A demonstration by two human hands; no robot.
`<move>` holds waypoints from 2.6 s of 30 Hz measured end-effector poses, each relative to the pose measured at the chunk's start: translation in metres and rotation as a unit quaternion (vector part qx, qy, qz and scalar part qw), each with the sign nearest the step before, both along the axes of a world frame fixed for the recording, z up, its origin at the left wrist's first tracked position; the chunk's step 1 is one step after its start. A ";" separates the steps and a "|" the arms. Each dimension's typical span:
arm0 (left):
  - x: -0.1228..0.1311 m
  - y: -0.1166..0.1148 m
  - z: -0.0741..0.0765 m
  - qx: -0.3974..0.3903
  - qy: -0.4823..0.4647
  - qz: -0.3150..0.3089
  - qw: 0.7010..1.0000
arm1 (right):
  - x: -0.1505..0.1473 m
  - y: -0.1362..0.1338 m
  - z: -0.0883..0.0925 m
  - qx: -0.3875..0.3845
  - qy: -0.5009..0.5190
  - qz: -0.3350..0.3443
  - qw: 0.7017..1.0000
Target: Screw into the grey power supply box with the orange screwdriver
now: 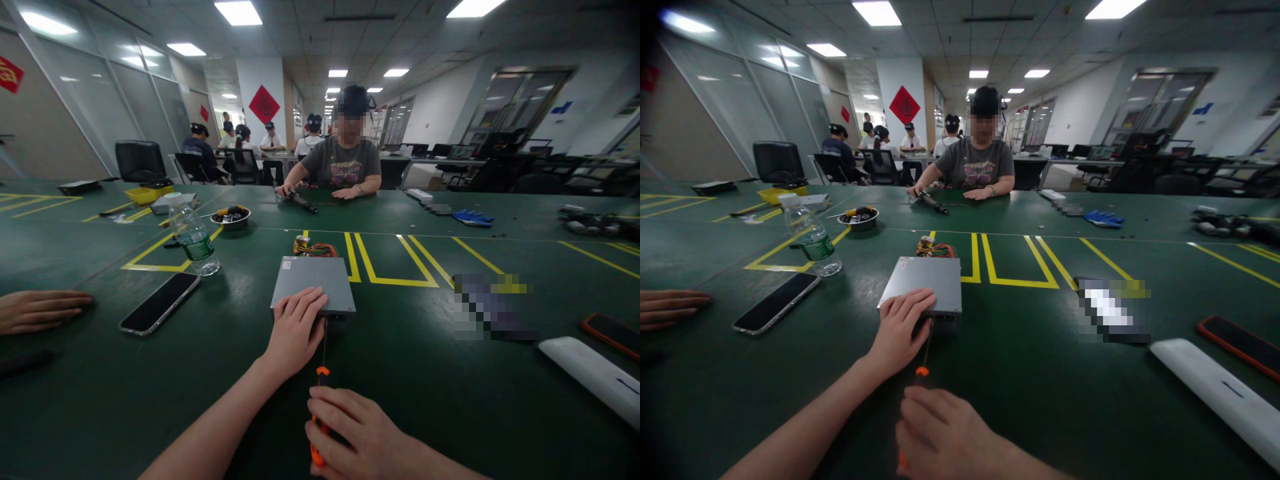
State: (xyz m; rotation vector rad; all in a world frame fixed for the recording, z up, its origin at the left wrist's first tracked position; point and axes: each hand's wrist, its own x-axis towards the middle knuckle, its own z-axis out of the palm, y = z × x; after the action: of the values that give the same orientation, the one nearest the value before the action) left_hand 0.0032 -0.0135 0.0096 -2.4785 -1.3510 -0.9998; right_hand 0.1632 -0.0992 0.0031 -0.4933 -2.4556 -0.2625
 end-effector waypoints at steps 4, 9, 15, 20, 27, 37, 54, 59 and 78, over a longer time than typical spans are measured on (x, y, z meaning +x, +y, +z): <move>0.000 0.000 0.000 0.001 0.000 0.001 1.000 | -0.001 0.001 -0.007 -0.009 0.015 0.000 1.000; 0.000 0.000 -0.001 -0.001 0.000 0.001 1.000 | -0.003 0.000 -0.007 -0.040 -0.003 -0.018 0.999; 0.000 0.000 -0.001 -0.004 -0.004 -0.003 1.000 | -0.004 0.000 -0.006 -0.009 0.038 -0.018 0.999; 0.000 0.000 0.000 -0.005 -0.005 -0.001 1.000 | -0.002 0.000 -0.012 0.064 0.084 -0.005 0.994; -0.001 0.000 -0.001 0.000 0.002 0.003 1.000 | 0.004 -0.005 -0.004 -0.035 -0.011 -0.045 0.998; 0.000 0.001 -0.002 -0.002 0.004 0.006 1.000 | 0.006 -0.006 0.002 -0.034 0.010 -0.018 0.999; 0.001 0.001 -0.003 0.003 -0.007 0.002 1.000 | 0.008 -0.004 0.009 0.002 0.048 -0.011 0.999; 0.000 0.001 -0.004 0.008 -0.020 0.003 1.000 | 0.008 0.000 0.000 0.011 0.073 0.001 0.997; -0.003 -0.014 0.004 0.008 0.003 0.002 1.000 | 0.005 -0.026 -0.005 0.123 0.061 -0.205 0.969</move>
State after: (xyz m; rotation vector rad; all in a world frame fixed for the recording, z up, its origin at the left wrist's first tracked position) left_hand 0.0000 -0.0279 0.0135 -2.4648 -1.3397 -0.9981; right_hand 0.1685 -0.1250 -0.0015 -0.8759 -2.1456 -0.6750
